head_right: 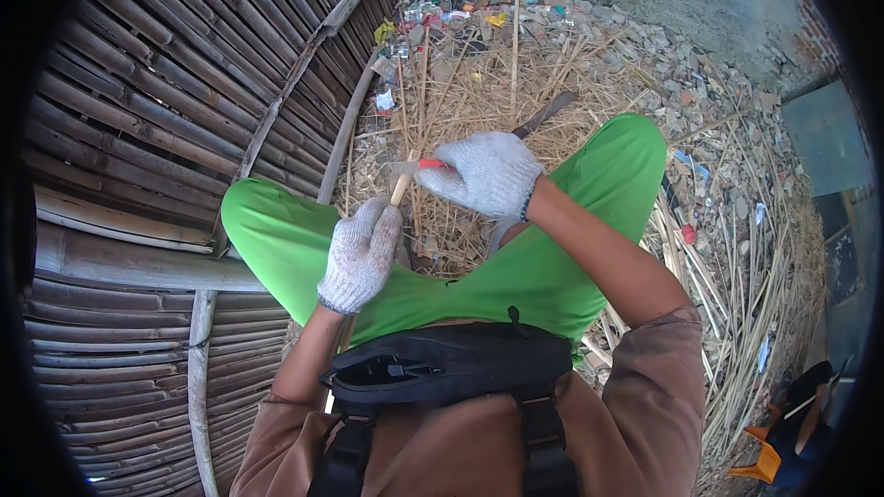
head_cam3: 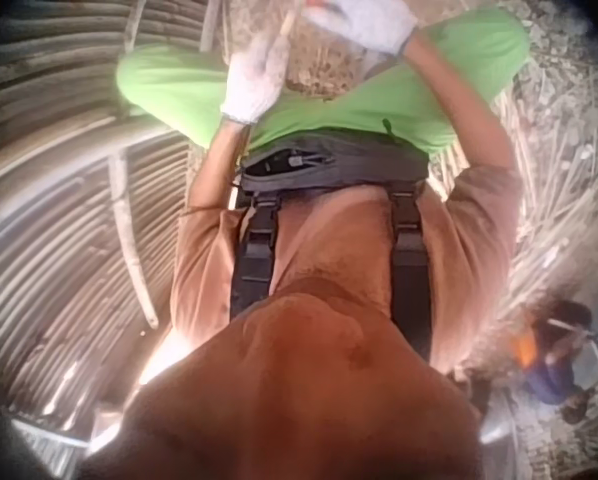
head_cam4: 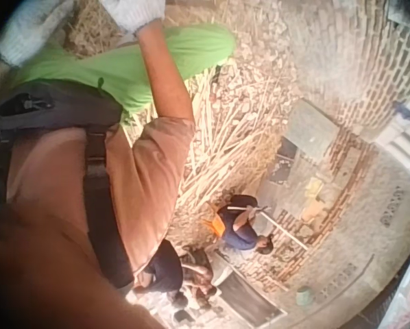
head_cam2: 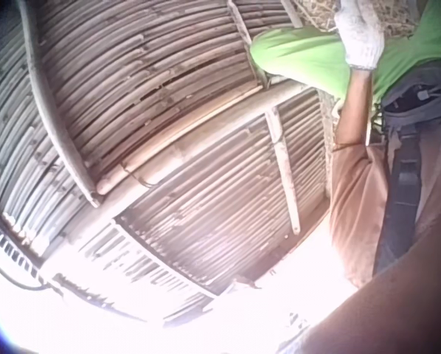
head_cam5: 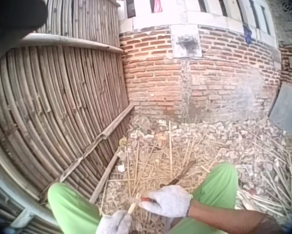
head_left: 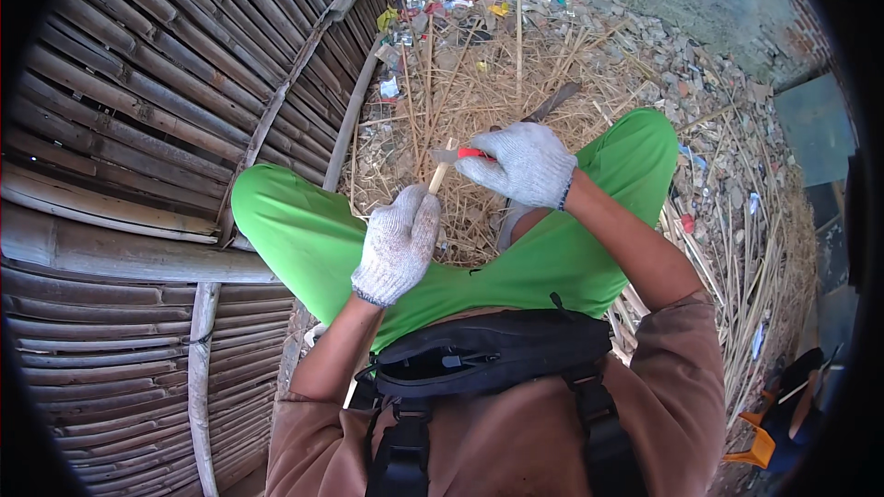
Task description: The person is using a small knife to shave and smooth long bamboo strips while wearing protective gloves.
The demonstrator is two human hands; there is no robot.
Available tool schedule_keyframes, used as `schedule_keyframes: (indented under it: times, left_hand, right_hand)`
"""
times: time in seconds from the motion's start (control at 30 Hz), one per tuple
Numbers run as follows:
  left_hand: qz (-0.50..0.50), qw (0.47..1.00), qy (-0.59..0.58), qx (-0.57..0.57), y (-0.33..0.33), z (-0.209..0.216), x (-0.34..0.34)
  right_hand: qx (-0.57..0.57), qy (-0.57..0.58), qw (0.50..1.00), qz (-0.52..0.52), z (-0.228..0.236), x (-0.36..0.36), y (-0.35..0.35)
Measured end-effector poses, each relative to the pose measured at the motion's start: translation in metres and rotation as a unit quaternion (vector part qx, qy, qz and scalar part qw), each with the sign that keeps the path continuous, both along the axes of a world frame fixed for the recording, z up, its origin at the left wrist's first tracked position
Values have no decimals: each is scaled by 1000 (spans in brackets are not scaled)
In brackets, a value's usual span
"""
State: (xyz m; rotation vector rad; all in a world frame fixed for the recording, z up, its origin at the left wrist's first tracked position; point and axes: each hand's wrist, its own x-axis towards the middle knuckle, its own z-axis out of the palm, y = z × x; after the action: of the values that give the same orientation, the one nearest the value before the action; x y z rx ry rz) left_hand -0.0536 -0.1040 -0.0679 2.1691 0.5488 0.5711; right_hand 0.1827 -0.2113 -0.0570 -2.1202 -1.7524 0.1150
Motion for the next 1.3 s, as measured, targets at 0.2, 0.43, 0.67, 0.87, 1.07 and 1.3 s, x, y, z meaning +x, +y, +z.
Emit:
schedule_keyframes:
  times: [0.2,0.43,0.67,0.87,1.07,1.3]
  left_hand:
    - [-6,993,54,-103,2,15,-8]
    - [-6,962,89,-258,-4,49,-51]
    - [6,965,59,-254,2,40,-32]
    - [-12,991,58,-119,9,26,-24]
    - [-1,998,52,-19,10,16,-23]
    - [-28,908,79,-411,12,38,-38]
  right_hand:
    - [21,-42,999,6,-6,6,10]
    - [-25,-36,942,-333,2,164,-34]
    - [17,57,997,-55,22,23,8]
    - [-35,40,998,15,23,-12,7]
    - [-49,0,998,26,25,-10,10]
    - [-40,23,959,-279,-2,143,-15]
